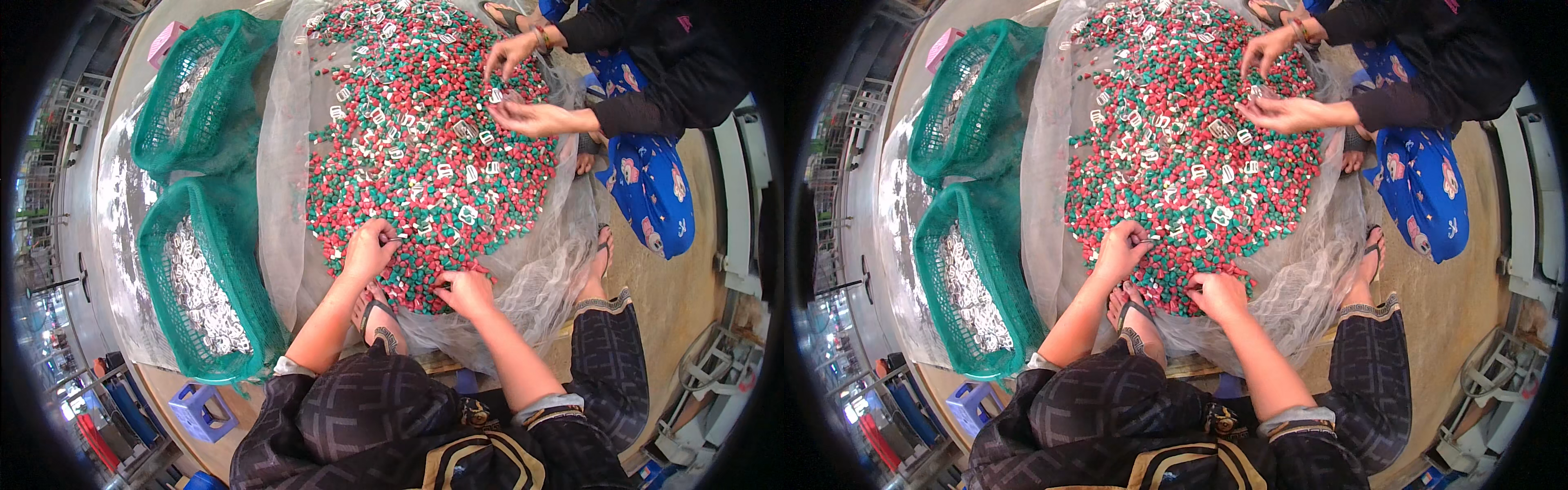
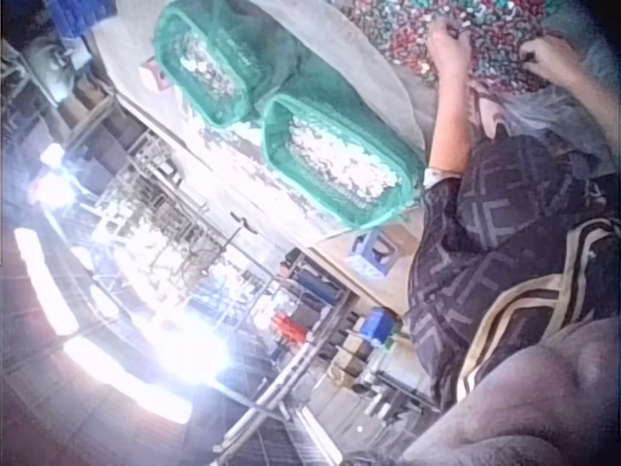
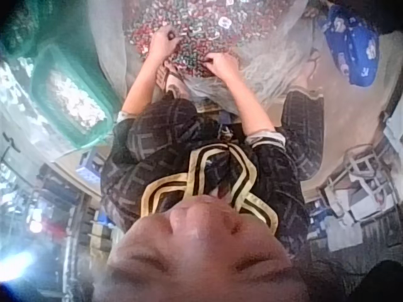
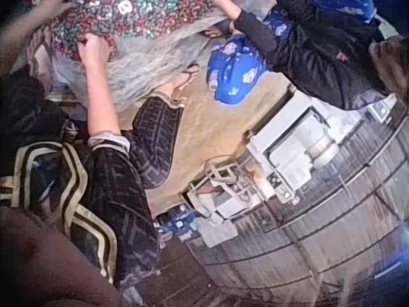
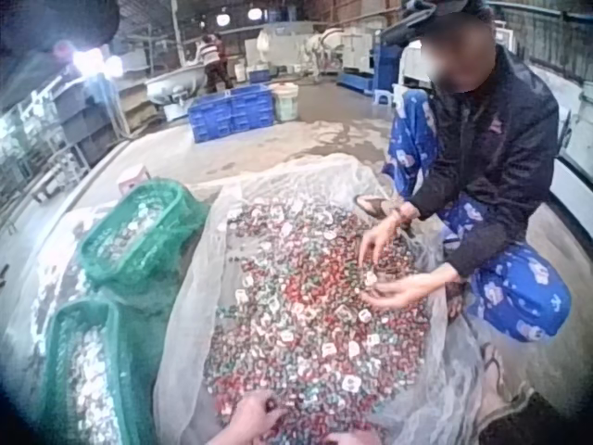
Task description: The person sits on the floor and sorts a large pile of red, green, and white plastic bottle caps by hand, picking out white caps and placing them into a green basket. Another person works alongside, also sorting the caps.
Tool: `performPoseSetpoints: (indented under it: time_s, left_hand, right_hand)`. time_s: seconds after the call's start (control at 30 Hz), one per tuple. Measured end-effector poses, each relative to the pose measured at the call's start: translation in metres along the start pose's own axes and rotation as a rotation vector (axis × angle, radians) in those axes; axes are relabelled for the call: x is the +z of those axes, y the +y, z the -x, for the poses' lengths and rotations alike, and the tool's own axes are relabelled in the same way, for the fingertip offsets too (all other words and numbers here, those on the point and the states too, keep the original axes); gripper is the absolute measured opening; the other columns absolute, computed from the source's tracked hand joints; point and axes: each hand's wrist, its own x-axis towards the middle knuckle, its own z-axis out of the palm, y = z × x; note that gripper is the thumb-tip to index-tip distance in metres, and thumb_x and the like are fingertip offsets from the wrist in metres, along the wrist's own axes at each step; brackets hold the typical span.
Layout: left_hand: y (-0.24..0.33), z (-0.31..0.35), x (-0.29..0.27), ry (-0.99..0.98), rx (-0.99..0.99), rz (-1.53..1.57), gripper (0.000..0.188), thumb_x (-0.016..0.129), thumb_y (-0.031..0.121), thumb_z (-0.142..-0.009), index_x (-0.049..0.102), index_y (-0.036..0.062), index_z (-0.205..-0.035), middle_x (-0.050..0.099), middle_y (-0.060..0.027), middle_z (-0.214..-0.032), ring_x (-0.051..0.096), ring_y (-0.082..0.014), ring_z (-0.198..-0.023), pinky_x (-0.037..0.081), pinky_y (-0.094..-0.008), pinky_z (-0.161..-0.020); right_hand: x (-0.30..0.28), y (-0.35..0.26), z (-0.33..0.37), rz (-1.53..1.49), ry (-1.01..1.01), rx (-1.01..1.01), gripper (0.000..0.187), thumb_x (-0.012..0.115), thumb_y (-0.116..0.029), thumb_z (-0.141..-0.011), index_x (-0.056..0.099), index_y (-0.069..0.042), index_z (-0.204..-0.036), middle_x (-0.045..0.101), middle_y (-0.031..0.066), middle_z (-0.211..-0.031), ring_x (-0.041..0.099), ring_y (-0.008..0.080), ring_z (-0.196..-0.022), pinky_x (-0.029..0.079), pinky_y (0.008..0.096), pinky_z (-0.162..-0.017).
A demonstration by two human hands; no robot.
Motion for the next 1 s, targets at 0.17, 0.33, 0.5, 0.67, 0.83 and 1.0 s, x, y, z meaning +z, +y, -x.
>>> performPoseSetpoints:
  time_s: [0.17, 0.33, 0.5, 0.67, 0.83, 1.0]
  left_hand:
    - [-0.01, -0.003, -0.006, -0.019, -0.003, 0.676, 0.017, 0.066, -0.001, -0.073, 0.05, 0.0027, -0.078, 0.062, -0.0082, -0.082, 0.061, -0.0142, -0.073, 0.05, -0.0276, -0.063]
    - [-0.003, 0.005, -0.008, -0.295, -0.194, 1.009, 0.015, 0.052, -0.003, -0.08, 0.047, 0.0068, -0.09, 0.062, -0.0106, -0.085, 0.061, -0.0177, -0.07, 0.049, -0.0264, -0.062]
    - [0.032, 0.026, 0.022, -0.667, -0.142, 0.888, 0.011, 0.05, 0.0, -0.086, 0.049, 0.0043, -0.096, 0.063, -0.0082, -0.084, 0.063, -0.0157, -0.074, 0.049, -0.0262, -0.065]
    - [0.002, 0.023, 0.02, -0.426, -0.131, 0.553, 0.011, 0.046, -0.004, -0.084, 0.047, 0.0024, -0.093, 0.064, -0.0119, -0.094, 0.064, -0.0194, -0.09, 0.053, -0.0301, -0.068]
    - [-0.01, -0.009, -0.016, -0.015, -0.113, 0.355, 0.016, 0.043, -0.008, -0.081, 0.045, 0.0002, -0.094, 0.063, -0.0127, -0.09, 0.064, -0.0184, -0.084, 0.052, -0.0281, -0.07]
    - [0.017, -0.012, -0.001, -0.089, 0.132, 0.236, 0.027, 0.058, 0.001, -0.078, 0.052, 0.0069, -0.104, 0.059, -0.0081, -0.083, 0.06, -0.0168, -0.074, 0.05, -0.0301, -0.067]
  right_hand:
    - [0.025, 0.015, 0.005, 0.214, 0.057, -0.101, 0.017, 0.066, -0.028, -0.075, 0.063, -0.012, -0.079, 0.064, 0.011, -0.069, 0.064, 0.03, -0.068, 0.049, 0.0432, -0.059]
    - [0.024, 0.027, 0.001, 0.272, 0.004, -0.098, 0.019, 0.068, -0.029, -0.074, 0.062, -0.01, -0.074, 0.064, 0.0121, -0.07, 0.063, 0.0311, -0.068, 0.049, 0.0432, -0.059]
    - [0.02, 0.043, -0.01, -0.316, 0.069, 0.133, 0.018, 0.068, -0.021, -0.074, 0.06, -0.006, -0.071, 0.064, 0.0082, -0.065, 0.063, 0.0205, -0.061, 0.048, 0.0371, -0.056]
    - [-0.024, 0.059, -0.014, -1.276, -0.107, 0.338, 0.009, 0.059, -0.015, -0.082, 0.056, -0.007, -0.078, 0.067, 0.0131, -0.081, 0.064, 0.0186, -0.065, 0.047, 0.0256, -0.047]
    - [-0.03, 0.06, -0.009, -1.669, -0.099, 0.268, 0.005, 0.055, -0.012, -0.083, 0.052, -0.01, -0.086, 0.066, 0.0181, -0.094, 0.067, 0.0231, -0.072, 0.049, 0.0267, -0.048]
    - [-0.025, 0.041, -0.015, -1.633, -0.041, 0.315, 0.019, 0.059, -0.013, -0.083, 0.058, -0.008, -0.101, 0.059, 0.0048, -0.07, 0.059, 0.0154, -0.058, 0.046, 0.0262, -0.046]
